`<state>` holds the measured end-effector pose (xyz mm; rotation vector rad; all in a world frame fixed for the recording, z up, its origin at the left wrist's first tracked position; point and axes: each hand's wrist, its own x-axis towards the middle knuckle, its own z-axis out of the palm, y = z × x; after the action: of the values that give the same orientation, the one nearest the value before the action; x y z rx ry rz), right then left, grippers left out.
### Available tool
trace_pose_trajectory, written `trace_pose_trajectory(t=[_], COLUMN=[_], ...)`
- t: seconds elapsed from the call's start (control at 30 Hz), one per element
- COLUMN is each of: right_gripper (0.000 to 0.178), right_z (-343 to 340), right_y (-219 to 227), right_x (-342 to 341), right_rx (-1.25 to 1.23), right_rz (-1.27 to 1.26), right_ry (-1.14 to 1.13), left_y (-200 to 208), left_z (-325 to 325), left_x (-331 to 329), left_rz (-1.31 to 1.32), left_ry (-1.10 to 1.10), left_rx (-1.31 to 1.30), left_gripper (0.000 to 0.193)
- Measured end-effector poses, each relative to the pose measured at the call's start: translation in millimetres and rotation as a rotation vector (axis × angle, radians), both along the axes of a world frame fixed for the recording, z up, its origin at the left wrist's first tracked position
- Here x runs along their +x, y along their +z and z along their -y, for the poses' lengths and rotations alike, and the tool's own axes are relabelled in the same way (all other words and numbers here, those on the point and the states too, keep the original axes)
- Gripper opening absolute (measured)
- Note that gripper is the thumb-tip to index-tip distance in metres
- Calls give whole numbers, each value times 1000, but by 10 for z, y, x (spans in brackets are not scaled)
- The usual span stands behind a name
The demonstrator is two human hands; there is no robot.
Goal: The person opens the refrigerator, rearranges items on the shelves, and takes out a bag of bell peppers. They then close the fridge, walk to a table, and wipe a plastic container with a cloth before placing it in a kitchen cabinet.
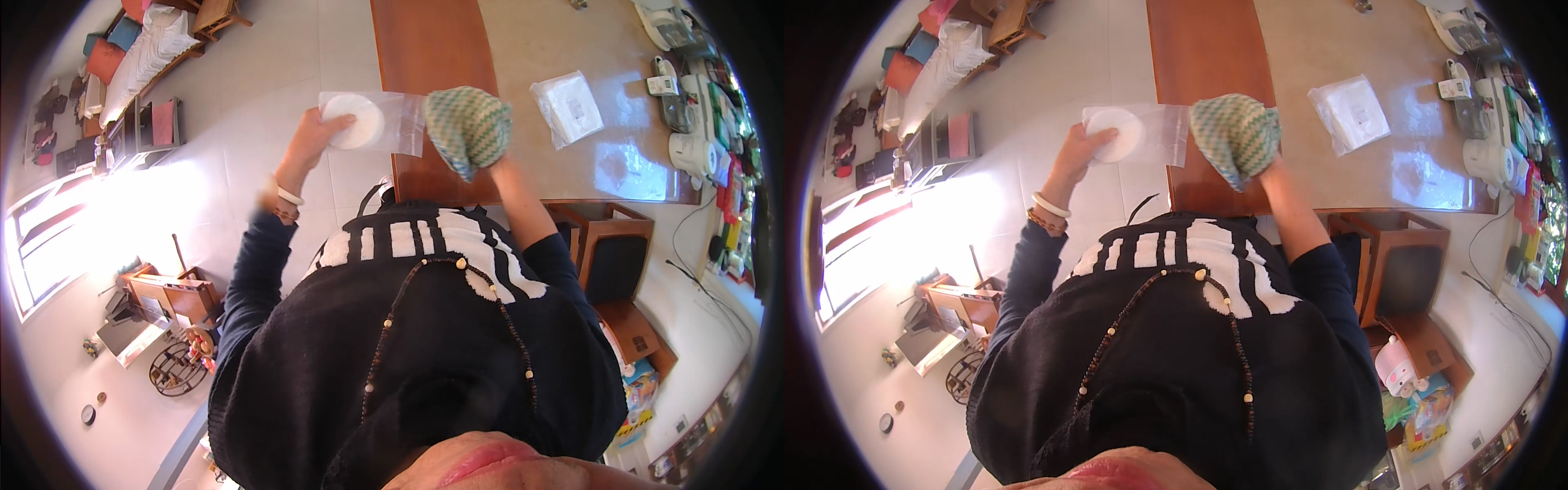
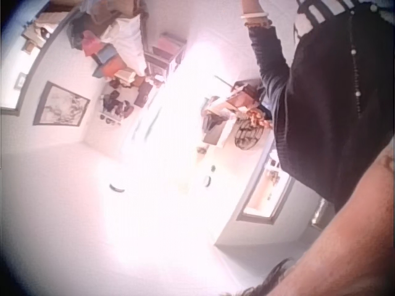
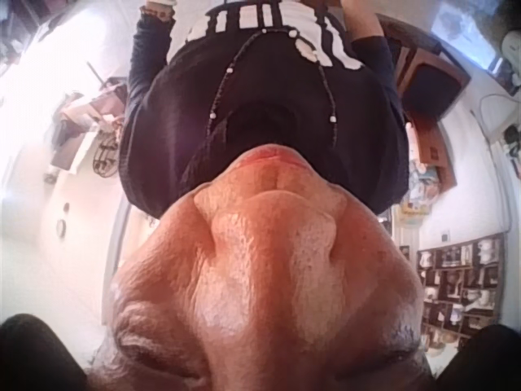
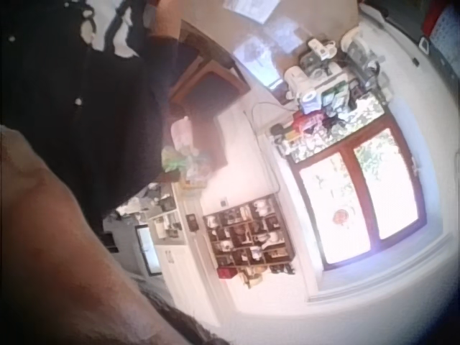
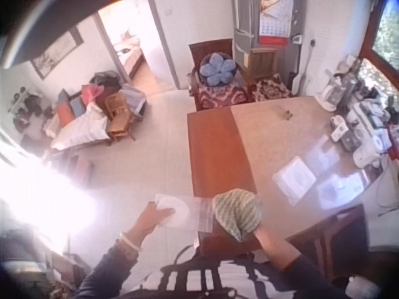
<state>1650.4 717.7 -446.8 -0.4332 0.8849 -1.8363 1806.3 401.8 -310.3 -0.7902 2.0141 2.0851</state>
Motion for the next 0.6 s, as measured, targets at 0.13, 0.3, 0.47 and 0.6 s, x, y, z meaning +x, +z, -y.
trace_pose_trajectory(t=[0.13, 0.3, 0.47, 0.6], right_gripper=[53, 36, 11, 13], right_z=[456, 705, 902, 938], right_y=[236, 418, 386, 332], right_x=[157, 253, 432, 460], right_rx=[66, 219, 285, 221], right_rz=[-185, 22, 7, -74], right_ry=[-140, -144, -382, -593], left_y=[-226, -334, -387, -425], left_z=[-366, -594, -721, -786], left_x=[-53, -81, -64, -54], left_rz=[-104, -101, -130, -182], left_ry=[73, 66, 146, 225], left_rx=[-39, -440, -316, -122], left_gripper=[35, 33, 30, 27])
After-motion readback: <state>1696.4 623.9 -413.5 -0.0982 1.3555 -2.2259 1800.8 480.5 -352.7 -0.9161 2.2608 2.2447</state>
